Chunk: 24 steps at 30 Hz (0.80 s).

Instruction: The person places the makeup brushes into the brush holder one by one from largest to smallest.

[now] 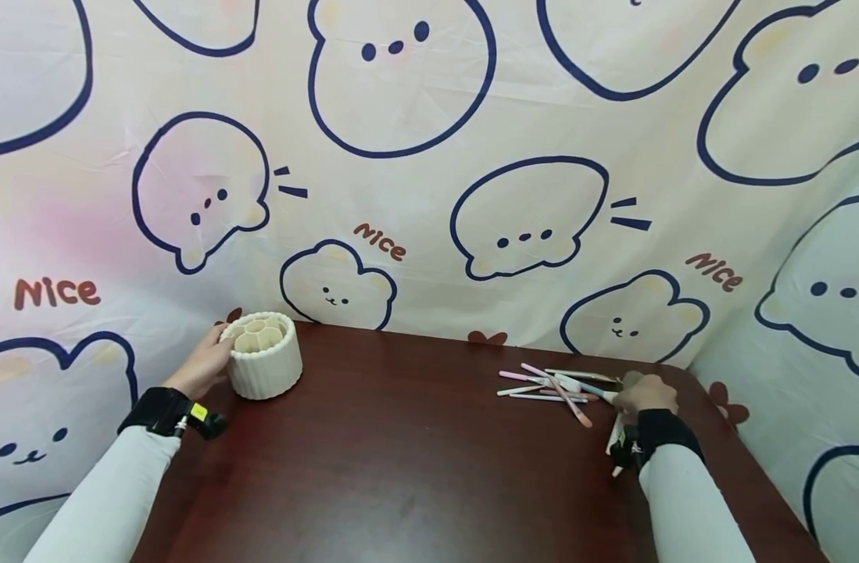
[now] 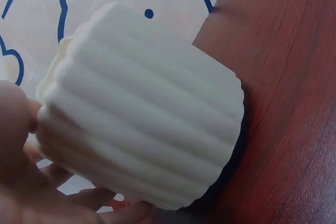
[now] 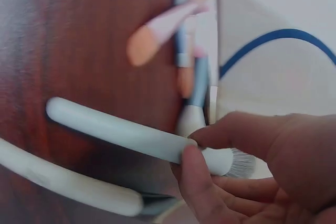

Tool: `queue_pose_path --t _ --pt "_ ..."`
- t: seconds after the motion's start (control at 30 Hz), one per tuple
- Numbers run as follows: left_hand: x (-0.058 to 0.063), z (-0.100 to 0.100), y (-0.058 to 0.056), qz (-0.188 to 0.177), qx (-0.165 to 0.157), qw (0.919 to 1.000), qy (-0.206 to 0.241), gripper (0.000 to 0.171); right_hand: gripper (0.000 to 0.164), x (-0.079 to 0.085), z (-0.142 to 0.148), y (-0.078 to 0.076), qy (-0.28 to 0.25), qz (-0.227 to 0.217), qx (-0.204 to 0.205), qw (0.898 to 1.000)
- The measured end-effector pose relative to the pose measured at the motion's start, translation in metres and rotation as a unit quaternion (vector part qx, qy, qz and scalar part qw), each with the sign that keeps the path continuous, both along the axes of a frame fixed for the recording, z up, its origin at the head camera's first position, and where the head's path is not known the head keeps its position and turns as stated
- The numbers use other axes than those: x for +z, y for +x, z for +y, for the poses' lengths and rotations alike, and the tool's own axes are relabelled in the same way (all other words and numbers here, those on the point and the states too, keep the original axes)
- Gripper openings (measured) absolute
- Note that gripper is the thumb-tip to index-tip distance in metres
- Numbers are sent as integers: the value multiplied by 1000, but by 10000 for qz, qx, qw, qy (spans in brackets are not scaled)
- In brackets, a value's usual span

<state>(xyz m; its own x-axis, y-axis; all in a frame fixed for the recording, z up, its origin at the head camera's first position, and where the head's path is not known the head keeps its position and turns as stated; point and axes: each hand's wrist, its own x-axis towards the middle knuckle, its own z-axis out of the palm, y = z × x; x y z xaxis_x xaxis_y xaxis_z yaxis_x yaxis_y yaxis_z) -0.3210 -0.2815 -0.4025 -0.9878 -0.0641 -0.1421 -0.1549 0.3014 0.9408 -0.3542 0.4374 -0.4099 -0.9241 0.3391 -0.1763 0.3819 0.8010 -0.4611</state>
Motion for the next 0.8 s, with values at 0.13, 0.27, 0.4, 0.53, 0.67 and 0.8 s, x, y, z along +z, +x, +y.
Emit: queue_pose_path --t 0.13,0.27,0.4,0.53,0.67,0.8 --pt "1 2 -1 227 -41 9996 -180 63 61 22 4 7 -542 73 119 9984" --pt "0 10 -2 356 -66 9986 -392 61 50 46 5 20 -528 350 462 9969" --pt "-3 24 -4 232 -50 9990 -367 60 46 67 -3 31 -398 856 841 9920" --pt "-6 42 -7 216 45 9997 -74 55 47 87 -22 38 -649 1380 1153 9816" --pt "-8 64 -9 270 39 9996 63 47 50 105 -46 43 -828 1769 1233 9730" --pt "-10 91 -7 293 -149 9994 121 42 55 120 -70 51 -1034 2087 1201 9651"
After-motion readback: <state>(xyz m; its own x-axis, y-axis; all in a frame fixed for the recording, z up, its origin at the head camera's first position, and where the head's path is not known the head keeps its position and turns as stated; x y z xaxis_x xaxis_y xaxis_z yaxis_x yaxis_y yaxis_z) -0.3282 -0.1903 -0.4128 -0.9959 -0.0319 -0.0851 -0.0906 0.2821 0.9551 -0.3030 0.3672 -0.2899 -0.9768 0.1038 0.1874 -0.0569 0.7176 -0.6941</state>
